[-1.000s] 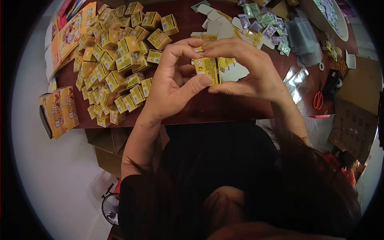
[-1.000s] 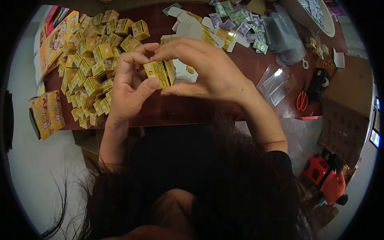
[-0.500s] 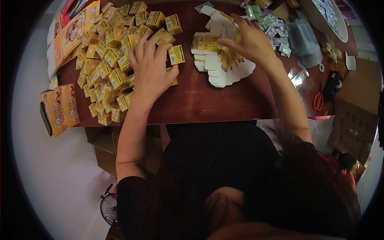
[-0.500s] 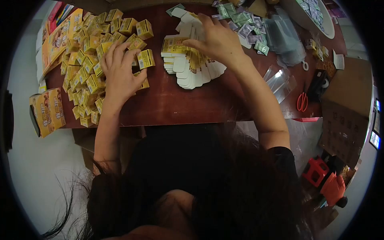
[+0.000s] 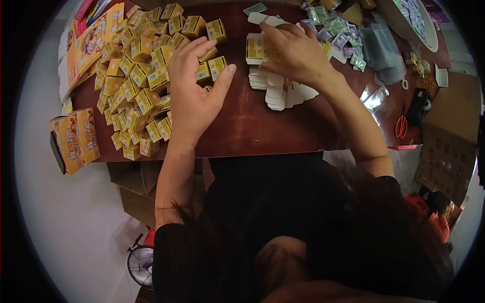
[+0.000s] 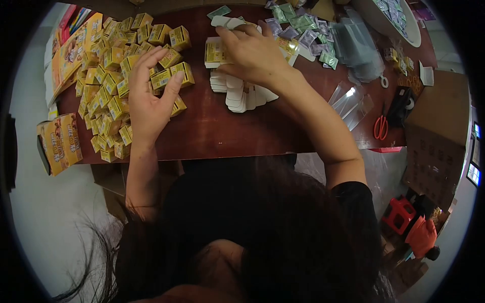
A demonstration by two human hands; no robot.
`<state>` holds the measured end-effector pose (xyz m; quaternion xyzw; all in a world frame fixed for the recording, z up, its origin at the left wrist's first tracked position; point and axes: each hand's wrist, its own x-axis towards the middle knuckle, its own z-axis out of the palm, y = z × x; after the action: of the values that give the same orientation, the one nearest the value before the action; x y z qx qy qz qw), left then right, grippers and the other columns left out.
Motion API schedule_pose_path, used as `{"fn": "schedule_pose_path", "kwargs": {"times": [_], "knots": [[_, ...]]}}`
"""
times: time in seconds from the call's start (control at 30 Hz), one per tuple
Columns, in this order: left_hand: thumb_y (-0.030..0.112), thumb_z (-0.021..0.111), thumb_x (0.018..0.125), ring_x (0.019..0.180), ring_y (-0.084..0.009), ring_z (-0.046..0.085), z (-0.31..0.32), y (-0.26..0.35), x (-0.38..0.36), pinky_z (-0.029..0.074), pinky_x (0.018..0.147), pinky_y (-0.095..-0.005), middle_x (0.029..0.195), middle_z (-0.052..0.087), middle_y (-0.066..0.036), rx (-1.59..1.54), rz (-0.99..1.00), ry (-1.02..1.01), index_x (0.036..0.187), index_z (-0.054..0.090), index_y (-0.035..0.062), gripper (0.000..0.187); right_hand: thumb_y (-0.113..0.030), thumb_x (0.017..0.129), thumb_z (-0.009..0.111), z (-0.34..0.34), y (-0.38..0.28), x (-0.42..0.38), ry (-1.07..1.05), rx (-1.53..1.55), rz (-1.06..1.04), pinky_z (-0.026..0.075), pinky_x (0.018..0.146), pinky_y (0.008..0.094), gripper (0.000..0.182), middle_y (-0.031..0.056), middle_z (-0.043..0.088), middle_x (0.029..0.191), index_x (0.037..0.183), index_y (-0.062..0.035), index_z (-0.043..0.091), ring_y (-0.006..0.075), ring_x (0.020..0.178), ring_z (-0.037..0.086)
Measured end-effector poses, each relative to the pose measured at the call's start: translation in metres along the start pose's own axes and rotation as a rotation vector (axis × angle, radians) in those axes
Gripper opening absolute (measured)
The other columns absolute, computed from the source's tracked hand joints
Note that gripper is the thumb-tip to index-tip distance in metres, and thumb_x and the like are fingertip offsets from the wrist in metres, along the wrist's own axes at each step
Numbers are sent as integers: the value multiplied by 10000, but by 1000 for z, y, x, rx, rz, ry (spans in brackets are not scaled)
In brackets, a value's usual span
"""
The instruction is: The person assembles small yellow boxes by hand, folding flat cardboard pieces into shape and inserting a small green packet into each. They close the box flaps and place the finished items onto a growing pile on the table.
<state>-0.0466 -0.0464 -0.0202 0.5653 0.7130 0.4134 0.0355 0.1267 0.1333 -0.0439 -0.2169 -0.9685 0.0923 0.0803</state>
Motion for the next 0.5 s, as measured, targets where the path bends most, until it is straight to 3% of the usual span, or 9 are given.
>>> {"fn": "schedule_pose_path", "kwargs": {"times": [0.03, 0.1, 0.13, 0.2, 0.27, 0.37, 0.43, 0.5], "knots": [[344, 760, 885, 1337, -327, 454, 3, 6, -1, 328, 1142, -479, 1379, 547, -120, 0, -6, 2, 1299, 596, 59, 529, -388, 750, 846, -2, 3, -6, 188, 98, -66, 343, 1138, 564, 865, 123, 629, 1338, 1476, -115, 461, 313, 1305, 536], [368, 755, 911, 1294, -261, 523, 12, 20, -3, 394, 1111, -394, 1367, 570, -117, -787, -343, -37, 1386, 508, 23, 637, -360, 739, 861, -20, -3, -19, 238, 274, -145, 320, 1153, 573, 866, 112, 621, 1363, 1472, -123, 465, 307, 1312, 540], [368, 755, 911, 1294, -261, 523, 14, 20, -3, 394, 1111, -394, 1367, 570, -117, -788, -345, -36, 1386, 508, 23, 637, -332, 728, 875, -32, -7, -24, 295, 447, -222, 296, 1168, 583, 869, 101, 613, 1389, 1469, -130, 469, 300, 1320, 543], [370, 759, 913, 1300, -227, 534, 20, 18, -1, 421, 1108, -395, 1392, 555, -129, -1650, -598, -453, 1457, 406, -16, 755, -335, 680, 902, -42, -14, -34, 289, 505, -270, 263, 1187, 587, 939, 99, 578, 1444, 1479, -130, 453, 298, 1351, 530], [342, 763, 911, 1291, -247, 557, 30, 18, -2, 436, 1111, -400, 1381, 567, -140, -1735, -593, -501, 1476, 383, -26, 774, -351, 681, 897, -44, -16, -40, 339, 592, -361, 254, 1189, 597, 958, 86, 576, 1450, 1490, -133, 431, 305, 1349, 538], [277, 780, 900, 1262, -244, 581, 35, 21, -2, 466, 1082, -401, 1353, 595, -139, -1814, -450, -535, 1470, 386, -27, 756, -450, 610, 917, -49, -13, -41, 356, 658, -408, 285, 1180, 535, 1125, 121, 550, 1470, 1523, -85, 372, 327, 1403, 461], [201, 814, 865, 1246, -234, 592, 25, 26, 3, 493, 1055, -395, 1313, 625, -139, -1468, -574, -531, 1460, 397, -27, 762, -574, 532, 916, -53, -12, -38, 373, 757, -450, 292, 1170, 473, 1286, 156, 543, 1453, 1542, -40, 327, 330, 1428, 392], [120, 836, 829, 1232, -213, 589, 15, 39, 2, 508, 1021, -370, 1273, 647, -142, -1363, -622, -484, 1459, 388, -19, 786, -584, 555, 908, -54, -8, -38, 332, 681, -414, 316, 1144, 477, 1248, 128, 568, 1412, 1537, -58, 344, 336, 1376, 425]]}}
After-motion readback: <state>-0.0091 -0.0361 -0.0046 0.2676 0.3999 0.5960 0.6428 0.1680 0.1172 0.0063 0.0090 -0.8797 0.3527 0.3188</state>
